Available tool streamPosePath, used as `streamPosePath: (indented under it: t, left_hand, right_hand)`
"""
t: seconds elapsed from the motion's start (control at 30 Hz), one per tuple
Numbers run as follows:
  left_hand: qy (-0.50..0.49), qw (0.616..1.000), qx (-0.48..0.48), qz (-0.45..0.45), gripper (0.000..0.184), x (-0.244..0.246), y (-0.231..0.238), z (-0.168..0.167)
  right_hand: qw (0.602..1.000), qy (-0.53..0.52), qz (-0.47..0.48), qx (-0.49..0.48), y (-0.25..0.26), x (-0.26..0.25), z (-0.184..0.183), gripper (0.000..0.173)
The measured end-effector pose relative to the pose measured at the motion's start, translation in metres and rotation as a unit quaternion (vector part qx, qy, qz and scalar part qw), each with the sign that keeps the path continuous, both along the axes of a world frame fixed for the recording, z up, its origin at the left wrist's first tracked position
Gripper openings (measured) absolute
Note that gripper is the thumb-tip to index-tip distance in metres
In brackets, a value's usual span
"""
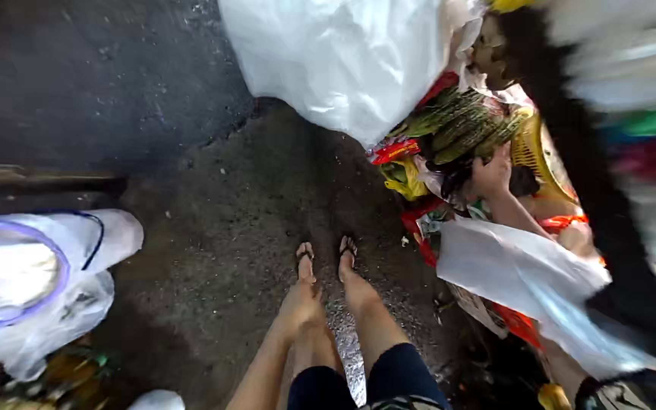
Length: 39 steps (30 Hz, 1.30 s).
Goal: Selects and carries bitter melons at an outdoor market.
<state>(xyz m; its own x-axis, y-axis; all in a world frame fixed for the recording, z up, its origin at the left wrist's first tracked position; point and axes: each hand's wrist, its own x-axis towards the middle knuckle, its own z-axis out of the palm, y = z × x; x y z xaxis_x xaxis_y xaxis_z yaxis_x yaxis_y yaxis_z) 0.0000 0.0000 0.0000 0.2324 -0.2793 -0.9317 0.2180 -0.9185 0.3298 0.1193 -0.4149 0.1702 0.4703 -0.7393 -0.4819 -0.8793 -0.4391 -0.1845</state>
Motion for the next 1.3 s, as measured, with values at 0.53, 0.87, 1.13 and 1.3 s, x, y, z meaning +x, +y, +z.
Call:
streamPosePath:
  t: [0.53,0.87,1.13,1.3]
  left_hand:
    - [0.004,0.998,-0.022,-0.051,0.048,-0.025,-0.034,-0.088]
    - [-0.004,0.996,0.009,-0.091,0.048,-0.017,-0.024,-0.097]
    - [-0.009,0.998,-0.038,-0.058,0.047,0.004,-0.039,-0.085]
    - [-0.019,0.989,-0.147,0.005,0.045,0.045,-0.082,-0.063]
  right_hand:
    - [0.968,0.171,0.046,-0.18,-0.135,0.007,-0.127,0.065]
    - [0.949,0.316,0.019,0.001,-0.129,0.05,-0.106,0.046]
    - [0.921,-0.218,-0.317,0.059,-0.195,0.004,-0.15,0.05]
    - [0.779,-0.404,-0.44,0.191,-0.194,-0.007,-0.128,0.044]
